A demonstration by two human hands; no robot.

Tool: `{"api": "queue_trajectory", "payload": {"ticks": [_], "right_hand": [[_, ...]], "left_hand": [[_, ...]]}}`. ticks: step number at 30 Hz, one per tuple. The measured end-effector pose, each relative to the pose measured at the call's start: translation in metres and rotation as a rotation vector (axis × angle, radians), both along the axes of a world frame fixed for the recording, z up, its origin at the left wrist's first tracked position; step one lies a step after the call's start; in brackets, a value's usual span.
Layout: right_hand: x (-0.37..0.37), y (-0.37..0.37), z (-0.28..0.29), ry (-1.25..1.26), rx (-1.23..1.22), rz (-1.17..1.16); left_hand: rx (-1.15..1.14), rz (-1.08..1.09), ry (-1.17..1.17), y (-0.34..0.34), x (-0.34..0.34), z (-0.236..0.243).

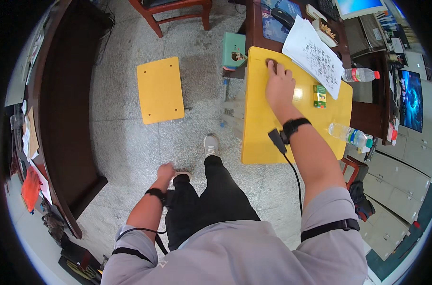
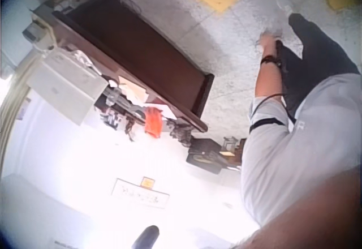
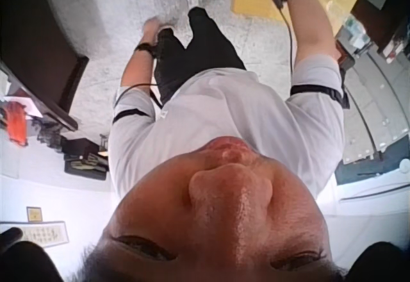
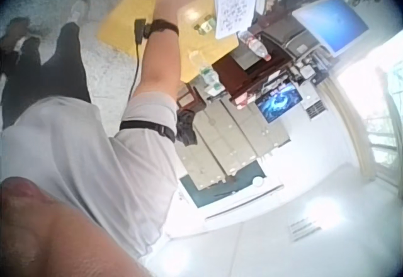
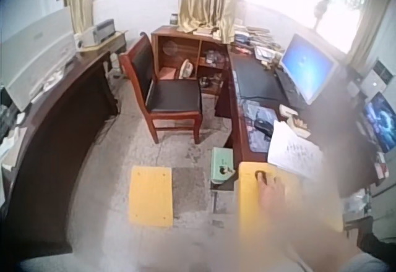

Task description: The recorder wipes various office surfaces including a yellow table, a desk, and a wall using a brown cloth.

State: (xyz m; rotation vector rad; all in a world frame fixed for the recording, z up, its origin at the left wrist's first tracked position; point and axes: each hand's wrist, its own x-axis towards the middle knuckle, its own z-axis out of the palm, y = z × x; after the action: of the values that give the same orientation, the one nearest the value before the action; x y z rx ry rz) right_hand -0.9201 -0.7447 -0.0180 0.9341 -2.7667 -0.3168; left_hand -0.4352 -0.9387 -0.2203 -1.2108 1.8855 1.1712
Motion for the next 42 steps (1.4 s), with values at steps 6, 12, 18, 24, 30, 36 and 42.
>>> {"api": "queue_trajectory", "payload": {"ticks": [6, 12, 18, 24, 30, 36, 42], "right_hand": [[0.067, -0.001, 0.013, -0.128, -0.119, 0.272], [0.006, 0.015, 0.015, -0.061, 0.006, 0.075], [-0.027, 0.006, 0.001, -0.038, 0.042, -0.038], [0.056, -0.007, 0.023, -0.181, -0.036, 0.175], [0.035, 0.018, 0.026, -0.178, -0.043, 0.282], [-0.041, 0.012, 0.005, -0.036, -0.061, 0.034], [-0.009, -0.018, 0.020, -0.105, -0.100, 0.082]], "left_hand": [[-0.157, 0.409, -0.492, -0.085, 0.209, -0.005], [0.097, 0.639, -0.336, -0.077, 0.152, 0.009], [0.302, 0.653, -0.021, -0.046, 0.025, 0.025], [0.386, 0.621, -0.084, -0.023, 0.008, 0.018], [0.366, 0.613, -0.058, -0.024, -0.012, 0.018], [0.348, 0.596, -0.004, -0.038, 0.018, -0.016], [0.391, 0.613, -0.149, -0.039, 0.016, -0.021]]}}
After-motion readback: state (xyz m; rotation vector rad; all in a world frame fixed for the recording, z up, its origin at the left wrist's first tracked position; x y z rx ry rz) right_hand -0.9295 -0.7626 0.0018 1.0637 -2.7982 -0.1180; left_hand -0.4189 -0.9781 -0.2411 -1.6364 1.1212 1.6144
